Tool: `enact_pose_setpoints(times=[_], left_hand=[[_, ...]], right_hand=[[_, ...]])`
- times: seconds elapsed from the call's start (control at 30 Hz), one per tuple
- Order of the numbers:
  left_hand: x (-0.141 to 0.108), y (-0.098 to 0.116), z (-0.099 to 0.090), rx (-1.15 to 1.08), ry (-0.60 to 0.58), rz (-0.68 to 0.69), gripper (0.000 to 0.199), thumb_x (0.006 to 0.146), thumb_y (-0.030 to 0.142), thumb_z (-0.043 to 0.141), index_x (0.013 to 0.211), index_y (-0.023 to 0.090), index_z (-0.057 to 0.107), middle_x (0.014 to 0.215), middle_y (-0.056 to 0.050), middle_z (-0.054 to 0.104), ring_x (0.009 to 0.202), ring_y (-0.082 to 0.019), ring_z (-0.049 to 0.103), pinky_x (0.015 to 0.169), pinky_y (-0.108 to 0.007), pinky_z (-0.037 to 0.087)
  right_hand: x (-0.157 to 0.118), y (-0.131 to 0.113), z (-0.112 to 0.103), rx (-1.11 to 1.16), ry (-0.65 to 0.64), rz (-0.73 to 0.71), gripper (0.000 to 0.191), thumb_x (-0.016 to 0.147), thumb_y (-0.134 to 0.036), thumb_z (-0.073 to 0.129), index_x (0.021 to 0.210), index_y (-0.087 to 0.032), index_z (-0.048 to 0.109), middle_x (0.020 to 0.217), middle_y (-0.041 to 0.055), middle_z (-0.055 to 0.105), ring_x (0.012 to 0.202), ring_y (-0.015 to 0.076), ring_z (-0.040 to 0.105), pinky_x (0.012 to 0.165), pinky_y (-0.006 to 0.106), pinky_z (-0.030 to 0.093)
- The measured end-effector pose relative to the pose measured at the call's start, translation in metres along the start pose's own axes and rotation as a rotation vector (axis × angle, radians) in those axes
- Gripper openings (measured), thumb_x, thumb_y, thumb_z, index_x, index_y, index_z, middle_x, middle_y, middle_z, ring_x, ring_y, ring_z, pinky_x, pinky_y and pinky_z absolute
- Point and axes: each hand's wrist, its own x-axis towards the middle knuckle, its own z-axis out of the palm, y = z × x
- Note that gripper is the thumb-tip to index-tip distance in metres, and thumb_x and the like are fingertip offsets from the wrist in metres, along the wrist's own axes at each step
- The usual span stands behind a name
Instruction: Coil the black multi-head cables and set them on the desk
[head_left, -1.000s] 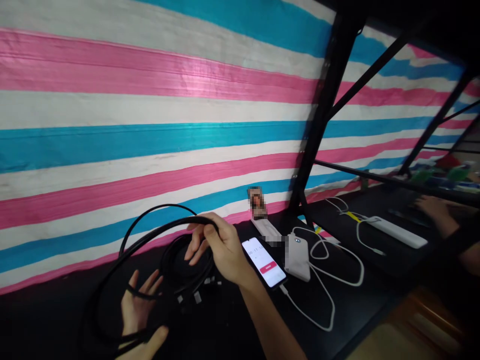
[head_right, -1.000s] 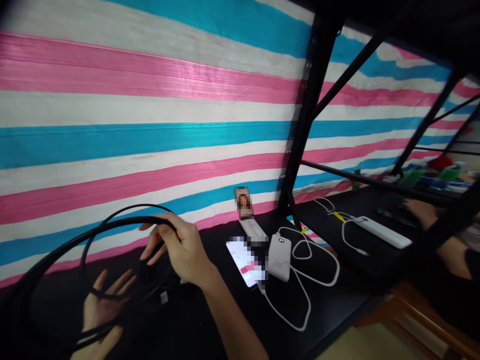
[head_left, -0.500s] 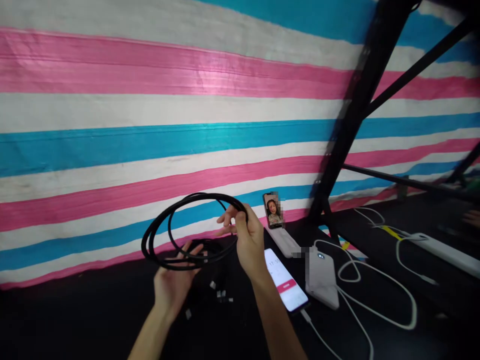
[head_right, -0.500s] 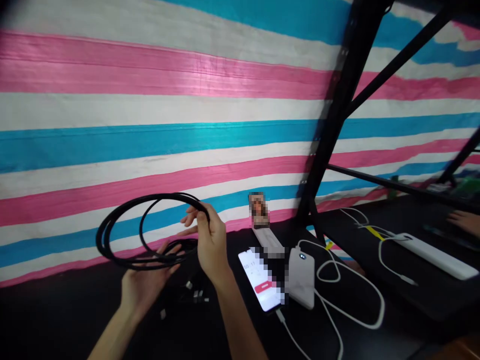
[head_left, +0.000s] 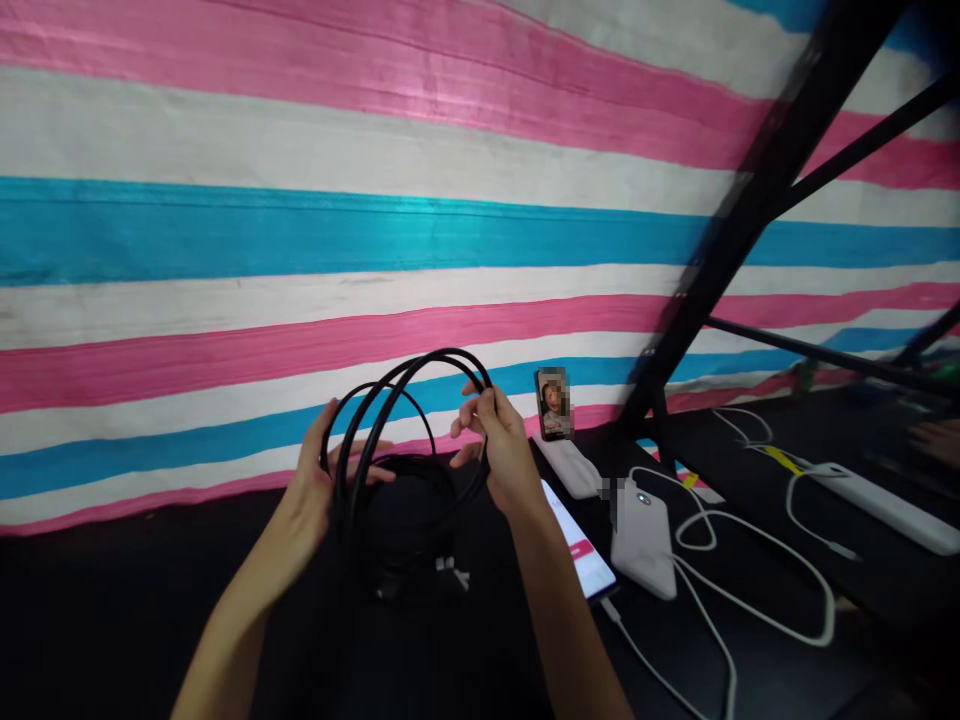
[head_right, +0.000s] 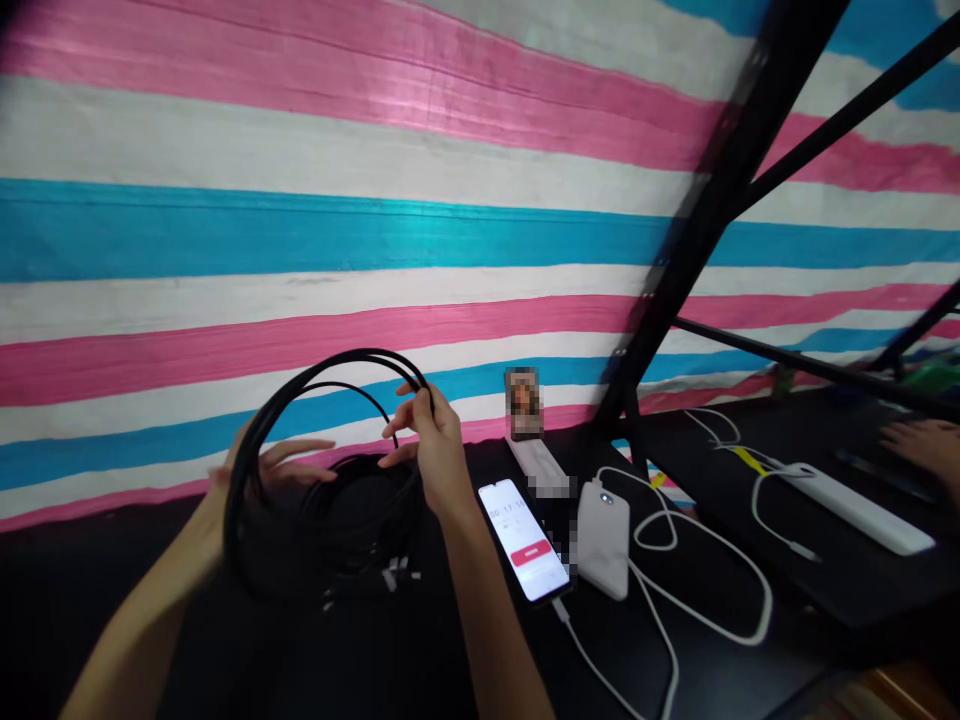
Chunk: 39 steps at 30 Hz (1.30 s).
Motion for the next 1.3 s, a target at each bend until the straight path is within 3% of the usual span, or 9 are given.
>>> enact_pose_setpoints(times=[0.1, 0.2, 0.3, 0.4, 0.5, 0.7, 0.93, 1.13, 1.3], left_hand=[[-0.003, 0.021, 0.005, -0.115, 0.013, -0.103, 0.109, 0.061, 0.087, 0.032, 0.145, 0.021, 0.016, 0.108, -0.018, 0.065, 0.076, -0.03, 0.067, 0.068, -0.045, 0.05], [-0.008, 0.032, 0.013, -0.157, 0.097, -0.075, 0.1, 0.067, 0.071, 0.054, 0.145, 0.024, 0.012, 0.112, -0.014, 0.065, 0.08, -0.027, 0.067, 0.067, -0.038, 0.051], [-0.012, 0.037, 0.018, -0.093, 0.098, -0.116, 0.076, 0.074, 0.049, 0.064, 0.137, 0.021, 0.032, 0.079, -0.005, 0.071, 0.059, -0.019, 0.065, 0.056, -0.028, 0.05], [-0.016, 0.042, 0.015, -0.112, 0.069, -0.163, 0.043, 0.079, 0.044, 0.06, 0.114, 0.019, 0.055, 0.035, 0.007, 0.049, 0.038, -0.014, 0.054, 0.044, -0.021, 0.042], [-0.024, 0.05, 0.007, -0.267, 0.104, -0.174, 0.026, 0.078, 0.044, 0.062, 0.085, 0.019, 0.062, 0.025, 0.009, 0.035, 0.029, -0.01, 0.044, 0.037, -0.017, 0.034], [-0.04, 0.067, 0.012, -0.542, 0.203, -0.164, 0.03, 0.075, 0.052, 0.063, 0.081, 0.023, 0.06, 0.029, 0.012, 0.031, 0.025, -0.004, 0.03, 0.037, -0.015, 0.033], [-0.033, 0.051, 0.027, -0.233, 0.231, -0.025, 0.029, 0.074, 0.045, 0.068, 0.084, 0.023, 0.054, 0.076, 0.004, 0.056, 0.074, -0.011, 0.054, 0.066, -0.018, 0.045], [-0.038, 0.051, 0.019, -0.082, 0.263, 0.042, 0.027, 0.076, 0.045, 0.064, 0.092, 0.025, 0.056, 0.095, 0.002, 0.059, 0.082, -0.014, 0.055, 0.068, -0.022, 0.047], [-0.039, 0.062, 0.007, -0.108, 0.336, 0.189, 0.026, 0.079, 0.044, 0.061, 0.095, 0.024, 0.064, 0.101, 0.0, 0.063, 0.101, -0.015, 0.053, 0.087, -0.021, 0.041]], right_hand=[[0.001, 0.003, 0.001, -0.031, 0.02, 0.029, 0.03, 0.085, -0.047, 0.052, 0.098, -0.021, 0.058, 0.065, -0.0042, 0.046, 0.059, 0.0092, 0.055, 0.035, 0.013, 0.048], [-0.002, 0.002, 0.004, -0.064, -0.029, 0.034, 0.034, 0.085, -0.048, 0.053, 0.103, -0.02, 0.059, 0.064, -0.0044, 0.047, 0.052, 0.0082, 0.054, 0.034, 0.014, 0.049], [-0.005, 0.002, 0.01, -0.076, -0.052, 0.03, 0.034, 0.085, -0.047, 0.052, 0.104, -0.02, 0.059, 0.063, -0.0046, 0.049, 0.048, 0.008, 0.053, 0.035, 0.018, 0.051], [-0.006, 0.006, 0.014, -0.074, -0.051, 0.053, 0.03, 0.084, -0.045, 0.053, 0.101, -0.02, 0.057, 0.064, -0.0044, 0.051, 0.049, 0.0092, 0.055, 0.037, 0.021, 0.052], [-0.007, 0.012, 0.017, -0.105, -0.067, 0.05, 0.027, 0.084, -0.041, 0.054, 0.103, -0.022, 0.056, 0.071, -0.0023, 0.055, 0.061, 0.0129, 0.062, 0.052, 0.028, 0.057], [-0.042, -0.008, 0.037, -0.476, -0.011, -0.242, 0.031, 0.086, -0.029, 0.055, 0.117, -0.027, 0.055, 0.117, 0.0051, 0.054, 0.113, 0.0177, 0.051, 0.1, 0.039, 0.039], [-0.075, -0.032, 0.051, -0.536, -0.52, -0.03, 0.095, 0.063, -0.043, 0.078, 0.143, -0.033, 0.027, 0.134, 0.0066, 0.049, 0.118, 0.0276, 0.049, 0.095, 0.043, 0.042], [-0.053, 0.004, 0.051, -0.353, -0.63, 0.033, 0.025, 0.085, -0.035, 0.056, 0.1, -0.018, 0.066, 0.079, 0.0029, 0.067, 0.079, 0.0185, 0.065, 0.073, 0.031, 0.049], [-0.05, 0.003, 0.051, -0.08, -0.522, 0.064, 0.028, 0.085, -0.043, 0.057, 0.083, -0.016, 0.063, 0.047, -0.0071, 0.05, 0.043, 0.0075, 0.052, 0.057, 0.024, 0.047]])
